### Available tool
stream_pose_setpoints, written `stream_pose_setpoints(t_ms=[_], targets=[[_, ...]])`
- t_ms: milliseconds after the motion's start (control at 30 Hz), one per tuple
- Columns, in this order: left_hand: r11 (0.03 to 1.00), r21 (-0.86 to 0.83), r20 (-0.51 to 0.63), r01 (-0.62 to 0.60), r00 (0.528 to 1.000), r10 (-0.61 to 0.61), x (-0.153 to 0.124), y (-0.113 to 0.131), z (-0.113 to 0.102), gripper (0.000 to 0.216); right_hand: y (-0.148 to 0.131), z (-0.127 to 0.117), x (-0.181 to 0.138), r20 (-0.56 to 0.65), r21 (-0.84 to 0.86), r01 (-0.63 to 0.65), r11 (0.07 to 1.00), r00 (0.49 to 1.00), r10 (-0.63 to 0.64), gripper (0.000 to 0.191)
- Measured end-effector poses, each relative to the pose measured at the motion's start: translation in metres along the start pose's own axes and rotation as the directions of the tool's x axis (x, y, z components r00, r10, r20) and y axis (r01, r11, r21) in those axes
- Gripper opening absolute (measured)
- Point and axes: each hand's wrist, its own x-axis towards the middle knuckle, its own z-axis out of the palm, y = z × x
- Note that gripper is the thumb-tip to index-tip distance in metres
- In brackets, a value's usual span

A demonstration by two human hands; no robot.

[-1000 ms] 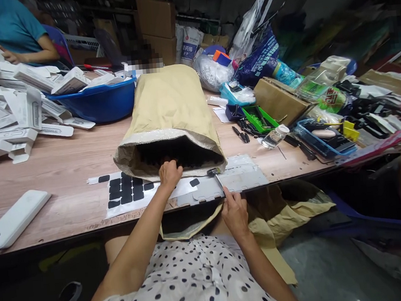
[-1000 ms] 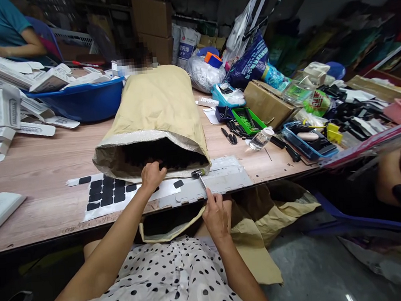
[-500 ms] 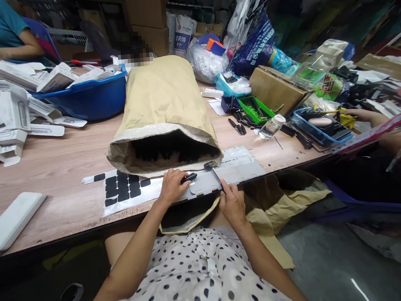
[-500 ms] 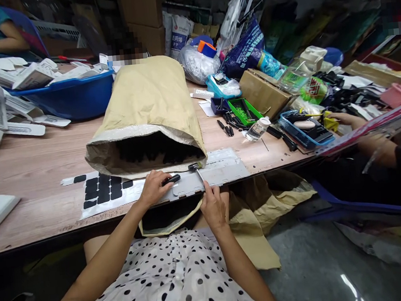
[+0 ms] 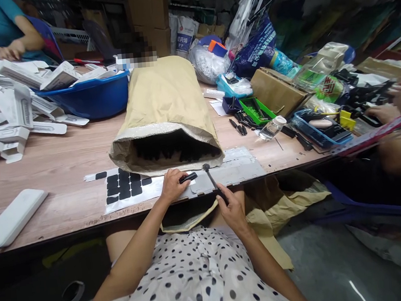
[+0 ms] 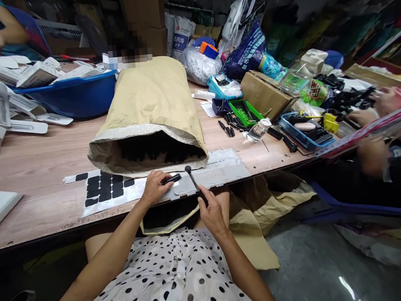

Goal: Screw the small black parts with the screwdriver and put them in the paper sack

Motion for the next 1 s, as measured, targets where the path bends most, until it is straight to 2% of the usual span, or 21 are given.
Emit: stream_pose_setpoints(t_ms=[167,500,600,767,900,1000], targets=[[1.0,-0.001,0.01,0.018,1.0,-0.018,0.0,0.001,-0.001,0.016,-0.019,0.005,-0.009,0.091,0.031,0.054,0.998,0.994,-0.056,0.043],[1.0,-0.009,0.007,0.023,1.0,-0.023,0.0,0.003,0.001,0.014,-0.028,0.001,-0.005,0.147,-0.003,0.097,0.995,0.984,-0.096,0.044],[1.0,-0.005,0.006,0.017,1.0,-0.017,0.001,0.003,0.001,0.015,-0.034,0.003,-0.006,0.133,0.004,0.112,0.994,0.985,-0.111,0.044],[1.0,-0.006,0.02,0.025,0.999,-0.025,0.0,0.004,-0.001,0.014,-0.036,0.01,-0.01,0.176,0.01,0.106,0.994,0.979,-0.106,0.045],[1.0,-0.004,0.001,0.014,1.0,-0.014,0.0,0.003,0.001,0.016,-0.03,0.004,-0.005,0.115,-0.058,0.088,0.994,0.99,-0.081,0.045],[1.0,-0.011,-0.011,0.017,1.0,-0.017,0.0,0.002,0.003,0.018,-0.019,-0.004,0.003,-0.002,-0.222,0.036,0.974,0.999,-0.037,0.045]])
